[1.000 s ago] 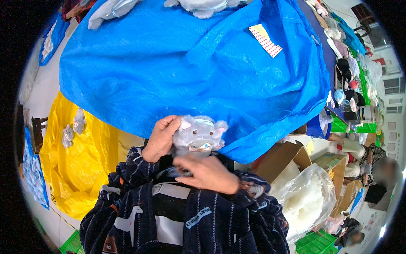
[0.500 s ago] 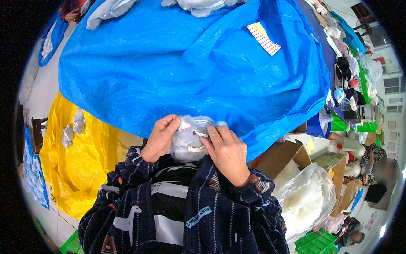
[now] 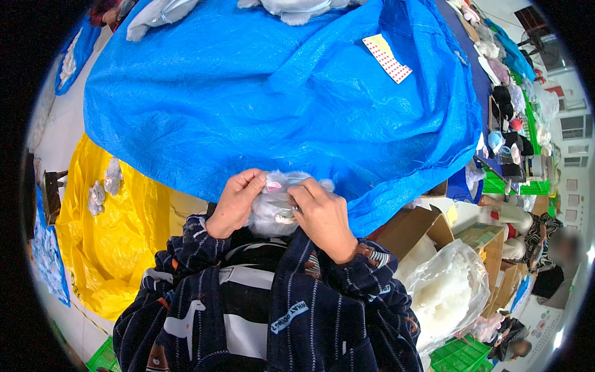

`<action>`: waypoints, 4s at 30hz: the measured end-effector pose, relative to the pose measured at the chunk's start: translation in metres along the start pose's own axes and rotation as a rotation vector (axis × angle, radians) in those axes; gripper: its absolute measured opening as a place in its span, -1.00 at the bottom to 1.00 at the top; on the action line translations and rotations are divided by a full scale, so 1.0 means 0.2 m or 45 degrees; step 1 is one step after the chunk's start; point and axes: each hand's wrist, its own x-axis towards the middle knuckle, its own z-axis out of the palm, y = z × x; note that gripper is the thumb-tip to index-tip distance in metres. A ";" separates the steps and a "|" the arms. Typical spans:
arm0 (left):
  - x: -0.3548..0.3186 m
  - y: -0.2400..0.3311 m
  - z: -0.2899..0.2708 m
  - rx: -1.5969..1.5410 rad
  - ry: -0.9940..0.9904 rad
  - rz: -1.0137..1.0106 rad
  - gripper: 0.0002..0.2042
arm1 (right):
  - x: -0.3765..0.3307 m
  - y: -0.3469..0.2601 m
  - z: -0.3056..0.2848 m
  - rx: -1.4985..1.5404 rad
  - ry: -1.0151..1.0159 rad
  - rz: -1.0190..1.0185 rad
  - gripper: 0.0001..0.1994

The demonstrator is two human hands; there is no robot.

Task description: The person uses small scissors to trim loose threads and edges on gray stuffed bear toys. They handle each toy one at a time, rotate it to access different sides, and place the trimmed toys onto a blue tarp. The process is repeated for multiple toys.

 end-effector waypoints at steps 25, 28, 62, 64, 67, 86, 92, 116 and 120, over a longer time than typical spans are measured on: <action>0.00 0.00 0.00 -0.037 0.013 -0.025 -0.81 | 0.01 0.05 0.06 0.954 0.138 0.490 -0.86; 0.00 -0.03 -0.04 -0.038 0.010 -0.054 -0.82 | -0.01 0.07 -0.01 1.792 0.363 0.858 -0.82; -0.14 0.06 -0.16 0.290 0.020 0.111 -0.67 | -0.02 0.31 0.12 1.900 0.357 0.945 -0.85; -0.13 0.05 -0.14 0.227 0.072 0.077 -0.78 | -0.04 0.32 0.13 1.621 0.401 0.942 -0.84; -0.12 0.04 -0.11 0.082 0.042 -0.042 -0.81 | -0.04 0.33 0.12 0.467 0.533 0.568 -0.70; -0.19 0.07 -0.05 0.273 0.149 0.220 -0.80 | -0.04 0.12 -0.05 0.694 0.469 0.614 -0.73; -0.18 0.09 -0.10 -0.429 0.188 0.103 -0.70 | -0.19 0.13 0.05 1.150 0.282 1.005 -0.73; -0.15 -0.04 -0.06 -0.268 0.361 0.112 -0.57 | -0.13 -0.11 0.15 0.736 -0.250 0.592 -0.68; -0.14 0.03 -0.11 -0.472 0.388 0.064 -0.60 | -0.11 -0.10 0.20 1.127 -0.109 0.558 -0.76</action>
